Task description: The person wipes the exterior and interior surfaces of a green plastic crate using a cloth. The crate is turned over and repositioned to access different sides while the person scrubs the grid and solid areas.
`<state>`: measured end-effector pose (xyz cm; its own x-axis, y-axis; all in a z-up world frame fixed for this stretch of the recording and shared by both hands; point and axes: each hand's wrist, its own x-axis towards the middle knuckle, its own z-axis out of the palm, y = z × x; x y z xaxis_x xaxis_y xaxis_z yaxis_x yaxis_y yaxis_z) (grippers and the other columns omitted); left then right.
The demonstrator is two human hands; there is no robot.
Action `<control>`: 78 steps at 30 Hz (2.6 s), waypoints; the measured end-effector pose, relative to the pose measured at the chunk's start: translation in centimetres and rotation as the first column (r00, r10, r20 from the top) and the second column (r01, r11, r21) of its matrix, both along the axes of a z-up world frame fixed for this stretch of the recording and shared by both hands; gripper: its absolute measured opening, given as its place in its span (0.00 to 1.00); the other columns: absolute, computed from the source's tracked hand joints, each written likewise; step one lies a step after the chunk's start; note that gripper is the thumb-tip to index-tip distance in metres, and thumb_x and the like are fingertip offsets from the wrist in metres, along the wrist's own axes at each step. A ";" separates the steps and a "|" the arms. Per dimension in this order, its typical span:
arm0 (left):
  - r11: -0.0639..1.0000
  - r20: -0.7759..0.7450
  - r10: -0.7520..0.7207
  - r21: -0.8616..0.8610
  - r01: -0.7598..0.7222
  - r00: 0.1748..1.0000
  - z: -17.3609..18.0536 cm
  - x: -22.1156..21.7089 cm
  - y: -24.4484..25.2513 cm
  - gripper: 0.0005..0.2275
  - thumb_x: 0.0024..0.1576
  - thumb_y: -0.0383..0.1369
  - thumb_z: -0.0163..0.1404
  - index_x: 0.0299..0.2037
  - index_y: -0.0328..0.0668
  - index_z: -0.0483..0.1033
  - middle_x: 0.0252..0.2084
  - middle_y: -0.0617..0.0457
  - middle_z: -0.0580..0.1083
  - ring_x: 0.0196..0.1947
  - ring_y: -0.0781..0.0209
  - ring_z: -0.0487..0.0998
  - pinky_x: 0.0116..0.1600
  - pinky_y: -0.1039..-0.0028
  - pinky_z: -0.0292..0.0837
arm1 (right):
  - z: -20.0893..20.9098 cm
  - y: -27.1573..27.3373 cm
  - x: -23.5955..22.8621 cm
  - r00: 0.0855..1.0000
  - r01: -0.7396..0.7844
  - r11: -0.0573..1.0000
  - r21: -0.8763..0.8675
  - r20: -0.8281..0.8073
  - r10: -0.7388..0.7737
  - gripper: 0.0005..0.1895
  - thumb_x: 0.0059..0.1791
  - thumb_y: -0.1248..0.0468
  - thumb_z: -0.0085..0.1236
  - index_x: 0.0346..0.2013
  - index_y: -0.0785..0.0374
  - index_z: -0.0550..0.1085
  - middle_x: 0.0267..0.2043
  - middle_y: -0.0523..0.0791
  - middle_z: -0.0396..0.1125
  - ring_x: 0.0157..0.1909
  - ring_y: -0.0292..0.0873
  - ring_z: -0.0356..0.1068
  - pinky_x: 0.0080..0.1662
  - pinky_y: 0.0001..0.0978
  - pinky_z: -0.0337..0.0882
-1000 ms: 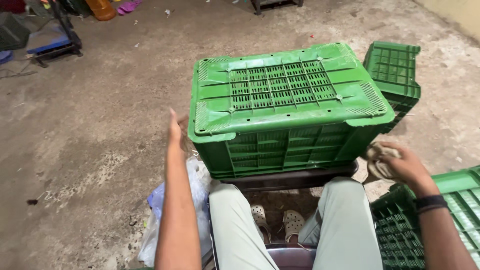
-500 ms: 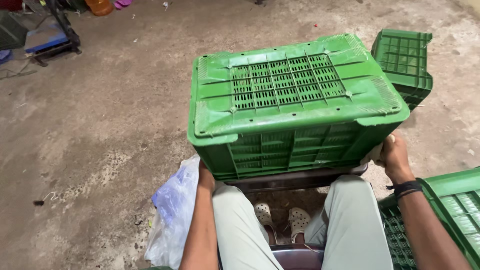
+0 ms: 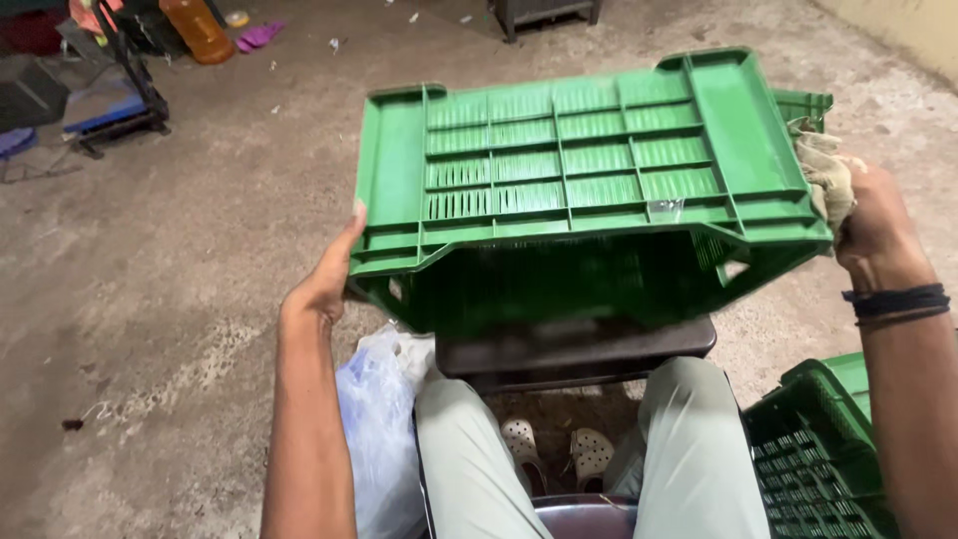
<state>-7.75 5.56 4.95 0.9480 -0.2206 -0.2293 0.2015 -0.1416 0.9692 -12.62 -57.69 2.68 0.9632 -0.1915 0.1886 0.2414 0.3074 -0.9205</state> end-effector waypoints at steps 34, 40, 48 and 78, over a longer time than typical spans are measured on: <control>0.658 0.580 -0.472 0.733 -0.173 0.663 4.5 -0.9 -29.6 0.28 0.56 0.57 0.49 0.59 0.45 0.75 0.73 0.43 0.59 0.73 0.39 0.55 0.72 0.45 0.48 | 8.4 4.0 13.0 0.988 -0.029 0.083 -0.996 -0.016 0.151 0.36 0.52 0.54 0.50 0.72 0.64 0.55 0.69 0.58 0.58 0.68 0.59 0.60 0.66 0.46 0.60; 0.707 0.640 -0.392 0.669 -0.229 0.661 4.4 -1.1 -29.8 0.24 0.58 0.49 0.47 0.60 0.46 0.73 0.70 0.46 0.63 0.71 0.41 0.57 0.70 0.44 0.51 | 8.1 3.4 14.3 0.991 0.109 -0.022 -0.994 0.107 0.081 0.30 0.51 0.55 0.53 0.68 0.60 0.67 0.57 0.57 0.71 0.55 0.61 0.72 0.58 0.48 0.71; 0.692 0.623 -0.228 0.644 -0.326 0.748 3.2 0.0 -30.9 0.18 0.67 0.44 0.39 0.55 0.40 0.74 0.63 0.46 0.70 0.69 0.46 0.64 0.70 0.45 0.55 | 11.9 2.4 2.5 0.974 -0.151 -0.194 -0.969 -0.180 0.140 0.28 0.44 0.63 0.62 0.61 0.46 0.75 0.60 0.45 0.72 0.51 0.49 0.76 0.54 0.46 0.73; 0.767 0.612 -0.265 0.602 -0.221 0.745 5.4 1.8 -25.6 0.28 0.65 0.49 0.33 0.67 0.37 0.65 0.70 0.40 0.65 0.66 0.40 0.66 0.68 0.47 0.60 | 10.7 17.9 11.8 0.924 0.365 -0.301 -0.881 0.304 0.231 0.24 0.46 0.64 0.63 0.57 0.49 0.78 0.50 0.53 0.74 0.45 0.57 0.75 0.47 0.50 0.76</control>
<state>-5.97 -20.00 10.37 0.8996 -0.2868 0.3294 -0.4281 -0.7282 0.5352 -0.85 -39.80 13.38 0.7990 0.4549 0.3933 0.4388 -0.8883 0.1360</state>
